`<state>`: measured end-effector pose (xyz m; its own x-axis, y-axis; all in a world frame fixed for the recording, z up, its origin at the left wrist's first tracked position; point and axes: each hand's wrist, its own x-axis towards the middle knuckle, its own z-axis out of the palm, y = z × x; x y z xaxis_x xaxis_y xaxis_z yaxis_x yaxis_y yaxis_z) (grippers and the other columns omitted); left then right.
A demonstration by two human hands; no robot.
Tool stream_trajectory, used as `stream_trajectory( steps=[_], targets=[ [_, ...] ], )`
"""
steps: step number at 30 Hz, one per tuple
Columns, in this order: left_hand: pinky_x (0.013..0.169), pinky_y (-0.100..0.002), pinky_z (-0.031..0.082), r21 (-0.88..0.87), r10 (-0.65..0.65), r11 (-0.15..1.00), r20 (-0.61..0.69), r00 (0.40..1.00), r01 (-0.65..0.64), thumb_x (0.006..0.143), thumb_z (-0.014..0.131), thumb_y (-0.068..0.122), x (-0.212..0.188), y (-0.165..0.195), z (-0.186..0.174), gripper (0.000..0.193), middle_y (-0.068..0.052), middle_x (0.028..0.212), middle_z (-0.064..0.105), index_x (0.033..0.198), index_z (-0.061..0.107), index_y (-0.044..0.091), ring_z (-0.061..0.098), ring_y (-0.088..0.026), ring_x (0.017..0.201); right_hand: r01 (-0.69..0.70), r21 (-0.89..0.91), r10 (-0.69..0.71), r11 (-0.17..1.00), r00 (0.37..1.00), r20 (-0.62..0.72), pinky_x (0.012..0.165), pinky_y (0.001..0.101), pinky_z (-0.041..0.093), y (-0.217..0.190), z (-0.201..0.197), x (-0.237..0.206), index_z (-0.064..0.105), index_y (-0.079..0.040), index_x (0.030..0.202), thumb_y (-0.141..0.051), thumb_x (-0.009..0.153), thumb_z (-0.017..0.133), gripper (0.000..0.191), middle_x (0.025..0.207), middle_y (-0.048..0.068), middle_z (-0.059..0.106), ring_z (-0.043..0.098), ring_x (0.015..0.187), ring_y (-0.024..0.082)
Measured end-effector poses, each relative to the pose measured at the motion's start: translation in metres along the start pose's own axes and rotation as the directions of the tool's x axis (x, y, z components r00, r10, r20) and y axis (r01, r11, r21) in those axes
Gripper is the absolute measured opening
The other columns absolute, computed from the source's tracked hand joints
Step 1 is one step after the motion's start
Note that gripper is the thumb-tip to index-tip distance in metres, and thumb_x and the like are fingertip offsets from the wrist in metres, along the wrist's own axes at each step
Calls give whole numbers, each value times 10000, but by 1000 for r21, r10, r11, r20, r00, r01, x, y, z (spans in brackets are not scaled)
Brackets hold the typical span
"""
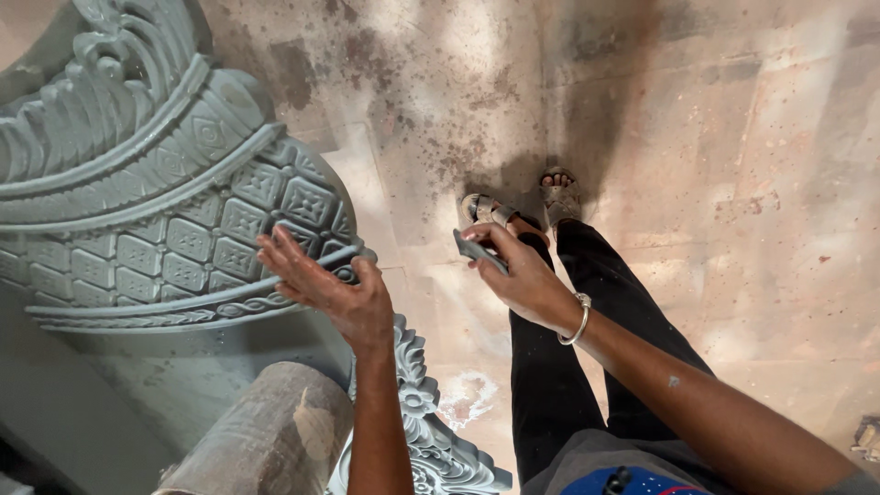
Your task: The person sands the surface of a large, ornate, grey decorative object using a sanding block. They repeatedly dip the sanding block into a small container of liquid and continue sanding various sections of the object's detailed carvings.
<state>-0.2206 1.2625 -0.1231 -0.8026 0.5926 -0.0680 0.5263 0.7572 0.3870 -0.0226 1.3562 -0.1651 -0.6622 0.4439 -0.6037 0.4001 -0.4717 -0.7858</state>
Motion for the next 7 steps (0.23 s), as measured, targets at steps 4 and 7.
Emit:
stream_trajectory(
  steps=[4,7],
  targets=[
    [1277,-681,-47,124,112,986,14,994,-112,903,774,202,12,4,-1,1052,-195,1764,27,1691,84,101,-29,-393,1642,-128,-67,124,989,990,-65,563,290,450,-19,-1,8,424,-118,1492,-137,1000,475,495,1098,79,745,505,597,88],
    [1272,-696,-46,153,136,978,29,990,-139,853,836,336,36,7,-3,1147,-184,1754,7,1685,73,134,-36,-392,1630,-94,-147,84,985,994,-77,571,292,480,-38,6,17,302,-181,1596,-156,1004,471,616,1165,80,740,522,593,94]
  ],
)
